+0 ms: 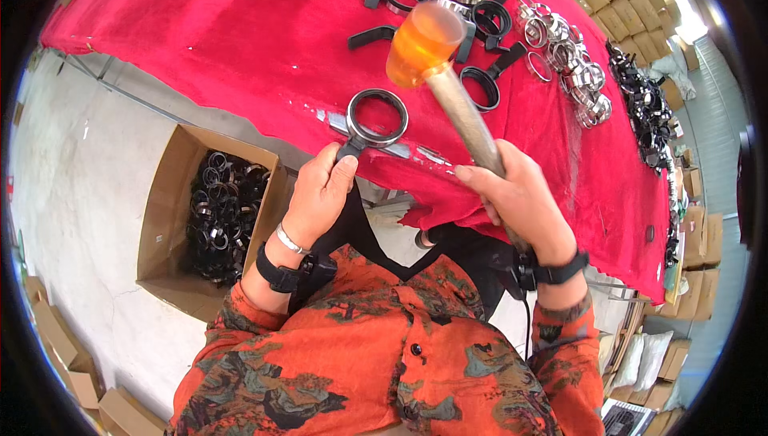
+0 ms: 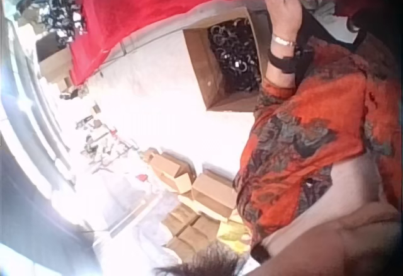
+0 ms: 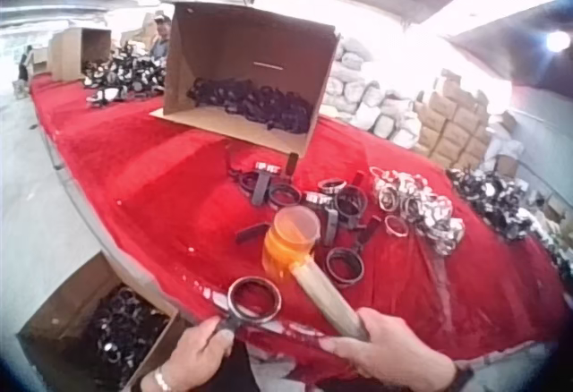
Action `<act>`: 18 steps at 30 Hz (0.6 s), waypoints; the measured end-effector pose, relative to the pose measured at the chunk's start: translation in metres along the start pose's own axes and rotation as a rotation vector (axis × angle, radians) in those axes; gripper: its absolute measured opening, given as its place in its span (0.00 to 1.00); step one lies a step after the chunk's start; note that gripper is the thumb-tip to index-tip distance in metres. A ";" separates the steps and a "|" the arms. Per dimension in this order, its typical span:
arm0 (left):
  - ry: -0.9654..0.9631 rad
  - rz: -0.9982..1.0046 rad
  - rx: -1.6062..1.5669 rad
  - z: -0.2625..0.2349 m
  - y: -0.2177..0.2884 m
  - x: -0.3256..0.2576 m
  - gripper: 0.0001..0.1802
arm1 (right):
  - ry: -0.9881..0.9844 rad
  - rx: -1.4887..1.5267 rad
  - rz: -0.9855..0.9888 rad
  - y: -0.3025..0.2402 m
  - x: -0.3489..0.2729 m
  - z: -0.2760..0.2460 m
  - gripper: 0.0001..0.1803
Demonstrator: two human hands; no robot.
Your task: Assembling metal brackets by hammering rings onto them with a mallet.
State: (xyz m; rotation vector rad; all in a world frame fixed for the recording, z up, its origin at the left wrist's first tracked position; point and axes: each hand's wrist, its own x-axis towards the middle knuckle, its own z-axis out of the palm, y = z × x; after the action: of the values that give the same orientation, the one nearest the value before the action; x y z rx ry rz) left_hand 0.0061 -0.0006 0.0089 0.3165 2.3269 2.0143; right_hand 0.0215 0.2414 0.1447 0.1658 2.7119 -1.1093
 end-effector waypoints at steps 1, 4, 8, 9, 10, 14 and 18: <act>0.017 0.004 -0.002 0.000 -0.001 -0.001 0.16 | -0.010 0.004 -0.004 -0.007 -0.007 -0.003 0.20; 0.026 0.009 0.021 0.000 0.001 -0.001 0.16 | 0.133 0.182 -0.105 -0.020 -0.028 -0.005 0.19; -0.005 0.018 -0.014 0.004 0.003 0.001 0.16 | -0.033 0.321 0.084 0.021 -0.024 0.032 0.18; 0.001 0.023 -0.012 0.003 -0.001 0.002 0.16 | -0.040 0.326 0.074 0.018 -0.020 0.025 0.18; -0.002 0.022 -0.012 0.001 -0.004 0.000 0.16 | -0.065 0.373 0.114 0.012 -0.023 0.014 0.17; 0.038 0.025 -0.011 0.002 -0.003 -0.001 0.16 | -0.018 0.434 0.056 0.002 -0.037 0.001 0.15; 0.020 0.033 -0.002 0.001 0.000 0.001 0.16 | -0.081 0.542 0.142 0.018 -0.040 0.024 0.15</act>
State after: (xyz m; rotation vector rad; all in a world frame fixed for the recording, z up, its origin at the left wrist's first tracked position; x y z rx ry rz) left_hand 0.0056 0.0009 0.0083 0.3390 2.3460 2.0440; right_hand 0.0671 0.2358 0.1251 0.3764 2.2271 -1.7320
